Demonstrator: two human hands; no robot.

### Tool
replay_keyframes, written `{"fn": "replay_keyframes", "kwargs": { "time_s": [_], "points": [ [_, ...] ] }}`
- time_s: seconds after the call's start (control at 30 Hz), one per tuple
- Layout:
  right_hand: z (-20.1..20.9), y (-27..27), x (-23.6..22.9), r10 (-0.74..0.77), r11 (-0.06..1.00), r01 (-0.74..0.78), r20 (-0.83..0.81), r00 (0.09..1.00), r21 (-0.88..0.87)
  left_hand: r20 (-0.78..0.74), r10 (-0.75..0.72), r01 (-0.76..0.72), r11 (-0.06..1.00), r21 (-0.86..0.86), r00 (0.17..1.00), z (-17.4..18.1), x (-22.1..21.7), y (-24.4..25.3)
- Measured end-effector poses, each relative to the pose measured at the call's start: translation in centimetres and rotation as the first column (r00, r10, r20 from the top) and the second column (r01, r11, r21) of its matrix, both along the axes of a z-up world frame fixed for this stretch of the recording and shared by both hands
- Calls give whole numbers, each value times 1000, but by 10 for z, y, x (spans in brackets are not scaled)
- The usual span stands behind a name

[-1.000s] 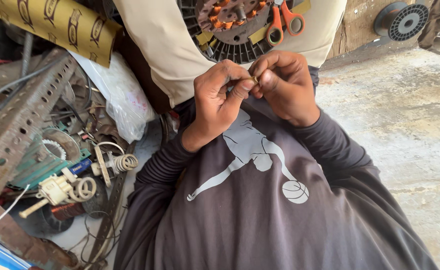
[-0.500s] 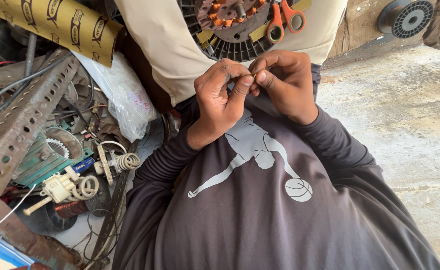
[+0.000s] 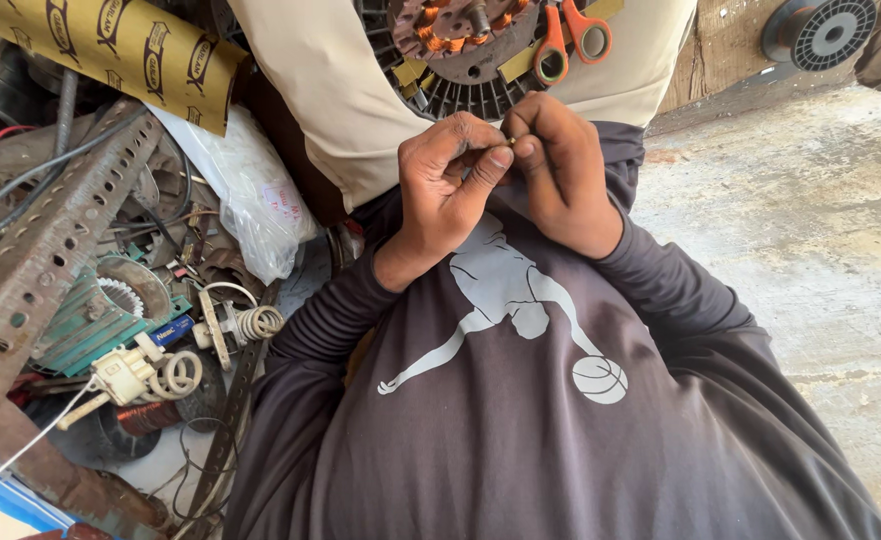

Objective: The person uses orange-handled scissors to cut small pieces of yellow insulating tape. They then wrap these pieces around the copper windings of a motor armature, securing the connections. The task is performed repeatedly on different sections of the armature.

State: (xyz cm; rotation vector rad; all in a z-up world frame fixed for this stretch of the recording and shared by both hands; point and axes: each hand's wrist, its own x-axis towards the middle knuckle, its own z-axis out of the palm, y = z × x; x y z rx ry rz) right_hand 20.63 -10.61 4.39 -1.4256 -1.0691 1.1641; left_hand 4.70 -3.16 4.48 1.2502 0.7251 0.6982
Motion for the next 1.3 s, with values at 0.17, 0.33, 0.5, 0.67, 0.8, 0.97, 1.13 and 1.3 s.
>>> {"fn": "replay_keyframes", "kwargs": {
  "time_s": [0.17,0.33,0.5,0.67,0.8,0.97,1.13,1.3],
  "points": [
    [2,8,18,4,998,-36,-472,882,-59,33,47,-43,992,-120,998,-5,3,-1],
    [6,12,13,-60,997,27,-518,854,-71,68,78,-68,987,-145,995,-6,7,-3],
    [10,12,13,-29,1000,28,-272,962,-7,-27,52,-49,994,97,998,0,4,11],
    [10,13,19,-64,996,77,-201,978,54,-110,-38,61,976,210,993,11,3,20],
    [8,11,17,-46,997,56,-164,985,57,-117,-45,65,982,177,992,14,3,18],
    [-2,1,12,-154,986,106,-469,870,-128,62,-68,76,987,-142,996,7,5,7],
    [-20,3,7,-131,991,117,-697,705,-68,46,49,-45,996,-72,998,3,11,-6],
    [-32,3,4,-109,991,134,-736,668,-25,-14,146,-143,983,110,989,3,13,-12]
  ]
}}
